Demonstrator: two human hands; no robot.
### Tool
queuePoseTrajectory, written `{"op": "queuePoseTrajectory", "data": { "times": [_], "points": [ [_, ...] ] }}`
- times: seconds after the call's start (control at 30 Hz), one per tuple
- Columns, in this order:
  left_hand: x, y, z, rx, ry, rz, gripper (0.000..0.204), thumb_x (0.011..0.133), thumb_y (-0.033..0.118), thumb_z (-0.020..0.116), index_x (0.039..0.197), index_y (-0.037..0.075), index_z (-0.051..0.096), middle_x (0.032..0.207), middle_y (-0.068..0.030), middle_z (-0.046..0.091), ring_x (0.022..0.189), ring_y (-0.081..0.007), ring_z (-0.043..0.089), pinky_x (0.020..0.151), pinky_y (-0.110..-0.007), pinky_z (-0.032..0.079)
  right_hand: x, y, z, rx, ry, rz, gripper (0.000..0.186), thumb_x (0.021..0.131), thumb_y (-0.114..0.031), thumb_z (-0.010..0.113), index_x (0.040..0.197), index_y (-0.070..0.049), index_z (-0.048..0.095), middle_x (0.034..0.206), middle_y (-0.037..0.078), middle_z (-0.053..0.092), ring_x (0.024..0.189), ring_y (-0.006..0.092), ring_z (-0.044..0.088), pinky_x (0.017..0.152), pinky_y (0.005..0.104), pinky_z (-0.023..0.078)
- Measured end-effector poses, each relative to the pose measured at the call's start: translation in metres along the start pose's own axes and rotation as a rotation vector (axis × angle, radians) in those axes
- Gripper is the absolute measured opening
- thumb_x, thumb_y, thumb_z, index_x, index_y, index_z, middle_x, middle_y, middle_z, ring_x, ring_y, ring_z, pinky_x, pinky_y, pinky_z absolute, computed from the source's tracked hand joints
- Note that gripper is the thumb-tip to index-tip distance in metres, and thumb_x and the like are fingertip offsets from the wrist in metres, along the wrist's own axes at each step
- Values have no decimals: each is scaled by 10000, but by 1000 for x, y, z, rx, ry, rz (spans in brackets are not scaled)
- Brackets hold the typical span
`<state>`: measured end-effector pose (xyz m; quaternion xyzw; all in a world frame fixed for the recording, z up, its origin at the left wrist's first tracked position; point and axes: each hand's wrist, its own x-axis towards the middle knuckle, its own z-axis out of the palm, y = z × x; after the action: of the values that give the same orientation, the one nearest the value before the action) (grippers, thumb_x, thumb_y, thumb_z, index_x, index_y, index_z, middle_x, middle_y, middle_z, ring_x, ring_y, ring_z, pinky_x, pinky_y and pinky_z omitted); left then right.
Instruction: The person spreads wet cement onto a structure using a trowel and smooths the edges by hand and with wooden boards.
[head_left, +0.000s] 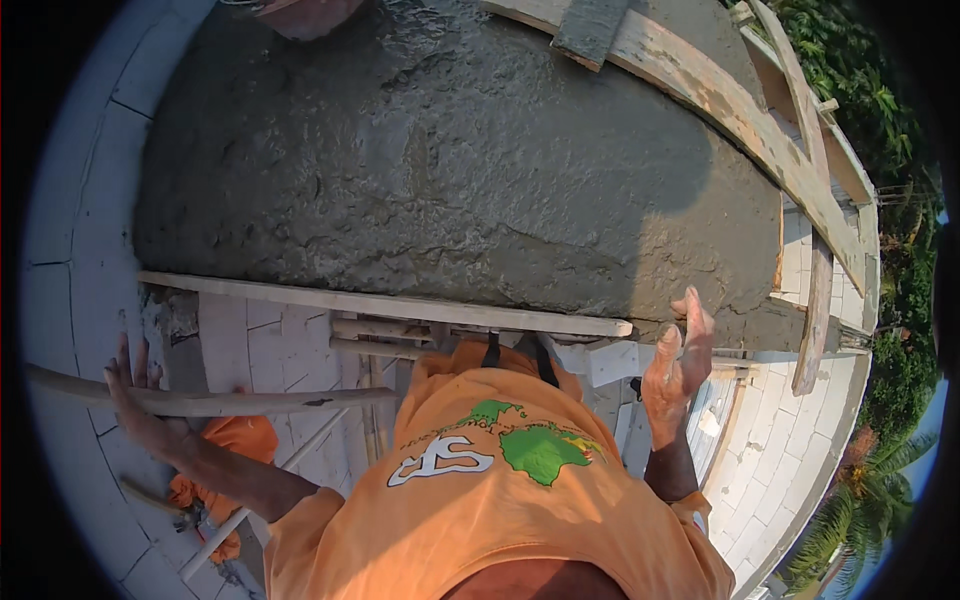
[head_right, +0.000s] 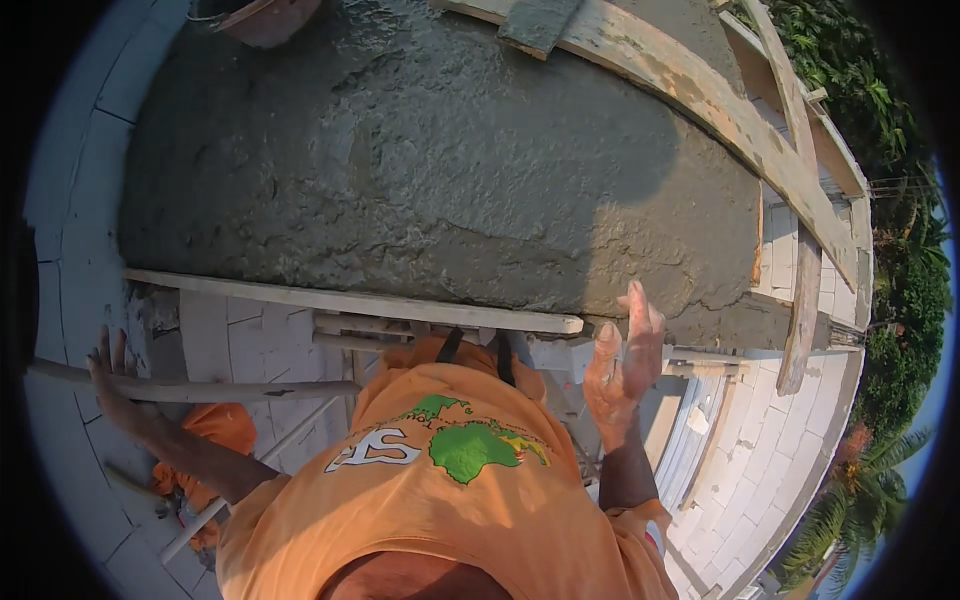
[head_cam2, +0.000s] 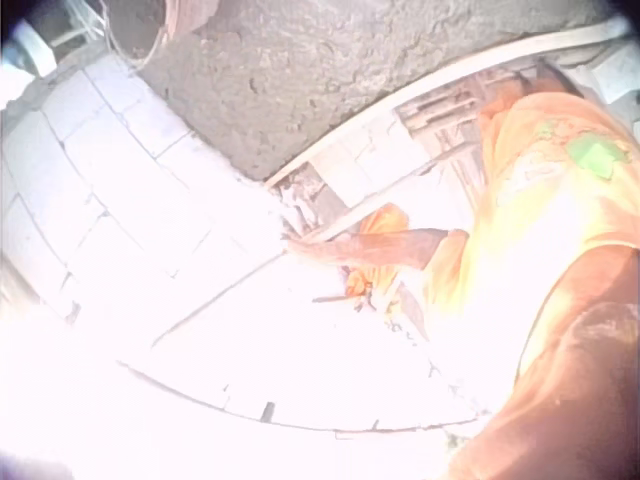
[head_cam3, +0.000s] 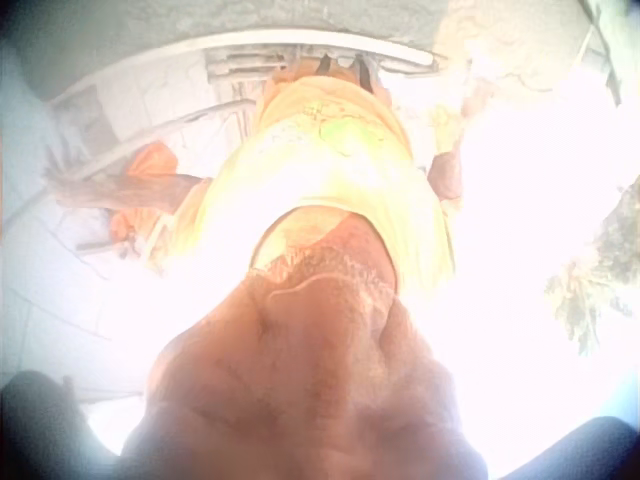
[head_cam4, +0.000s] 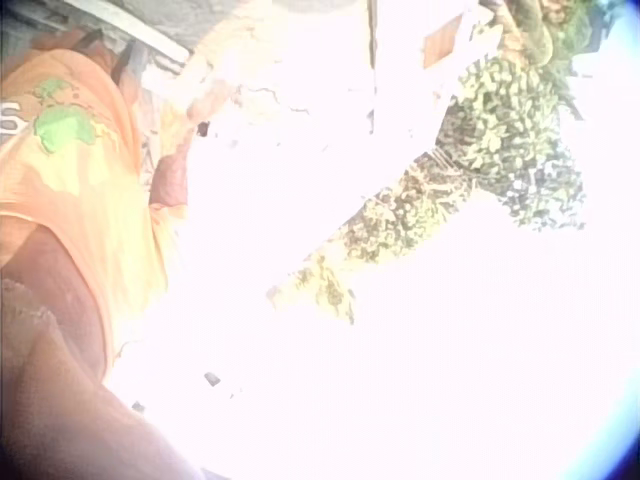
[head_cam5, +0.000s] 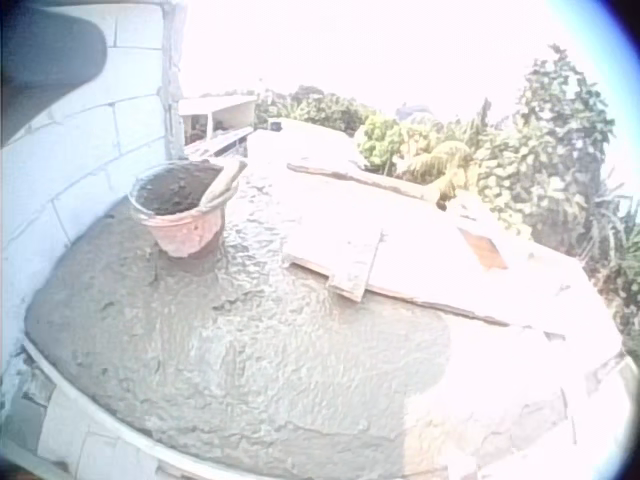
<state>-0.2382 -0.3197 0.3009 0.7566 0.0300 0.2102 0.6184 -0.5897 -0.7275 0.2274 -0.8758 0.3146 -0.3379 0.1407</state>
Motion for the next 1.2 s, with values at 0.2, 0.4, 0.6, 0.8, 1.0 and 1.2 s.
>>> {"op": "queuePoseTrajectory", "data": {
  "times": [0.2,0.4,0.6,0.8,1.0,1.2],
  "points": [
    [21,86,-13,-543,-643,302,577,991,280,437,1353,-150,305,1428,-426,295,1106,-291,618,588,-245,583,21,-98,40,610,-435,-339,743,919,-475,609,1356,98,429,1123,245,582,965,356,601,816,428,522],
    [68,173,45,-1044,-1358,305,453,1012,190,392,1347,-114,369,1449,-394,263,1261,-383,506,768,-375,594,34,-191,66,898,-678,-599,924,845,-518,680,1431,95,312,1164,281,542,1028,418,594,858,469,527],
    [56,196,132,-1229,-1300,217,609,986,387,447,1387,-68,382,1354,-294,425,1216,-353,519,890,-425,551,64,-180,53,820,-615,-473,978,772,-334,824,1440,112,268,1387,340,426,1213,444,539,995,461,472],
    [80,124,196,-824,-784,385,812,954,402,608,1447,-114,220,1283,-344,468,1228,-398,527,938,-442,557,101,-101,-16,549,-237,-202,753,835,-120,747,1426,104,337,1373,261,468,1231,314,532,998,401,469],
    [146,23,248,-368,-590,-82,1002,833,594,684,1510,7,234,1408,-338,317,1383,-426,312,994,-491,491,115,44,-79,-7,108,144,604,917,-99,653,1437,52,385,1415,217,475,1267,272,487,1041,373,419],
    [159,13,327,-390,-544,-477,1145,717,545,814,1513,-17,211,1454,-336,235,1405,-452,238,949,-644,446,103,145,-94,-343,99,146,627,893,-99,672,1428,59,384,1428,257,467,1291,367,493,1077,410,395]
  ]
}}
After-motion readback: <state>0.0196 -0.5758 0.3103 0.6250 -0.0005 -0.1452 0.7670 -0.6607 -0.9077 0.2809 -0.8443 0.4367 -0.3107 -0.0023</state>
